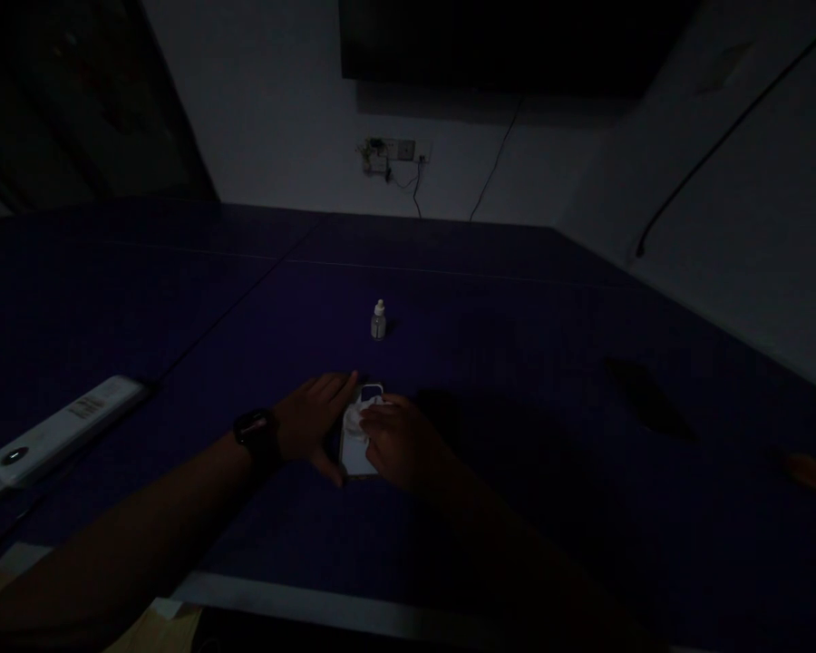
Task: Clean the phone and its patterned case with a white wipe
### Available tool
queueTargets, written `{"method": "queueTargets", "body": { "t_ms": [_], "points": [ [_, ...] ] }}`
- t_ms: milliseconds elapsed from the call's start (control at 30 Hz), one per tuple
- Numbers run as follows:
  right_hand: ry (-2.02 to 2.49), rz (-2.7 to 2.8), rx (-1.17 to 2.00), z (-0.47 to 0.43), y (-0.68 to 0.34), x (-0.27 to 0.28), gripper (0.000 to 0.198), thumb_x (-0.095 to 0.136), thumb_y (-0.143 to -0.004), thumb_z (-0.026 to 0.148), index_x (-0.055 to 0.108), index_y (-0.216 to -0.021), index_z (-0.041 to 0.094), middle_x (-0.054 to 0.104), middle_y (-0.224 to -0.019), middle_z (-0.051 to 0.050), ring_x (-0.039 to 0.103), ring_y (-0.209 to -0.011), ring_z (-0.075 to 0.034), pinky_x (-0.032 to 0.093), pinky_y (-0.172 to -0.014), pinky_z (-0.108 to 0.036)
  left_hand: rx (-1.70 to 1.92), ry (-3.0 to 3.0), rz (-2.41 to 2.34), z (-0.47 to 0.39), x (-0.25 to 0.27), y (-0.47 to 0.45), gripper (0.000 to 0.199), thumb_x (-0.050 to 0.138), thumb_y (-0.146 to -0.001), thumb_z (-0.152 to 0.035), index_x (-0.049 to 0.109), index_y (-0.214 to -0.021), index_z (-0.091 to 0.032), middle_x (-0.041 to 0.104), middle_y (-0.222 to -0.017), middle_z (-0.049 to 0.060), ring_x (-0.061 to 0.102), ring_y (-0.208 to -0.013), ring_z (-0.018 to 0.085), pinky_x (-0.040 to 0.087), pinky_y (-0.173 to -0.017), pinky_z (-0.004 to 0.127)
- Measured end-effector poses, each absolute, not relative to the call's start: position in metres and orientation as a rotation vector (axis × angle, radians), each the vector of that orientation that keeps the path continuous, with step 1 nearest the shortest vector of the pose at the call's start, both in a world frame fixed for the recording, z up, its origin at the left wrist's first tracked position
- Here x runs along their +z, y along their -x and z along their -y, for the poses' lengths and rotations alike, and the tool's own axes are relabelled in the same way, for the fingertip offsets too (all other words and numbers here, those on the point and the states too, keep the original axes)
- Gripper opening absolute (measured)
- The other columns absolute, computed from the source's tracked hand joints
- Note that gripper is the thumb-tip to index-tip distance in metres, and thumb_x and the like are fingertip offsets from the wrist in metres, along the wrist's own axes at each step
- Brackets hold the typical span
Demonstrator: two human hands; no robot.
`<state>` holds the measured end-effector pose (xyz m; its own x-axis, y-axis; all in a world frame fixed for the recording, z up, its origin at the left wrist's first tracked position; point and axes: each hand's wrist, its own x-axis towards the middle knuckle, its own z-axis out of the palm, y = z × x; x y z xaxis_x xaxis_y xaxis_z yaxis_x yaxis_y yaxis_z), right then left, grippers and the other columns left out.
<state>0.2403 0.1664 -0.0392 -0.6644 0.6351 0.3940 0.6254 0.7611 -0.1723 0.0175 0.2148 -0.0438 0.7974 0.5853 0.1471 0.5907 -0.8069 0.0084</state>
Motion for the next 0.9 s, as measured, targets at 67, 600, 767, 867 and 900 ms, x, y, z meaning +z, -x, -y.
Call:
{"method": "queueTargets", "body": {
  "t_ms": [67,600,767,867,900],
  "points": [
    [0.961,2.476,0.019,-0.167,-0.244,-0.041,0.034,0.055,-0.079,0.008,0.072,-0.108,0.015,0.075,-0.116,-0.014,0.07,-0.107,-0.025,0.046,-0.106,-0.047,-0.222,2.934,0.974,-0.214,-0.042,-0.017,0.144,0.058,-0.053,-0.096,0.017,-0.153,-0.001,0.047,-0.142,0.029,0.044,-0.131,0.045,0.034,-0.108,0.052],
    [0.915,2.683,0.042,-0.17,-0.241,-0.037,0.034,0.064,-0.083,0.012,0.073,-0.116,0.017,0.072,-0.126,-0.011,0.065,-0.112,-0.026,0.047,-0.103,-0.047,-0.187,2.965,0.983,-0.215,-0.044,-0.016,0.145,0.057,-0.053,-0.095,0.014,-0.153,0.0,0.04,-0.149,0.031,0.038,-0.137,0.045,0.028,-0.113,0.052],
    [0.965,2.635,0.021,-0.173,-0.236,-0.041,0.04,0.058,-0.085,0.006,0.07,-0.121,0.016,0.07,-0.129,-0.012,0.063,-0.116,-0.026,0.048,-0.103,-0.045,-0.18,2.977,0.99,-0.215,-0.042,-0.016,0.147,0.058,-0.051,-0.096,0.014,-0.154,0.001,0.041,-0.148,0.031,0.039,-0.137,0.046,0.028,-0.113,0.051],
    [0.869,2.674,0.085,-0.172,-0.235,-0.039,0.041,0.058,-0.083,0.007,0.071,-0.121,0.016,0.071,-0.127,-0.01,0.062,-0.12,-0.026,0.048,-0.105,-0.043,-0.19,2.979,0.995,-0.215,-0.042,-0.016,0.147,0.056,-0.052,-0.096,0.012,-0.154,0.0,0.042,-0.148,0.031,0.04,-0.136,0.045,0.029,-0.112,0.052],
    [0.871,2.667,0.1,-0.172,-0.235,-0.038,0.041,0.058,-0.082,0.007,0.072,-0.119,0.017,0.072,-0.126,-0.01,0.062,-0.12,-0.026,0.049,-0.105,-0.044,-0.197,2.979,0.988,-0.215,-0.043,-0.016,0.145,0.056,-0.054,-0.096,0.012,-0.154,-0.001,0.042,-0.148,0.03,0.04,-0.136,0.045,0.029,-0.112,0.052]
  ]
}}
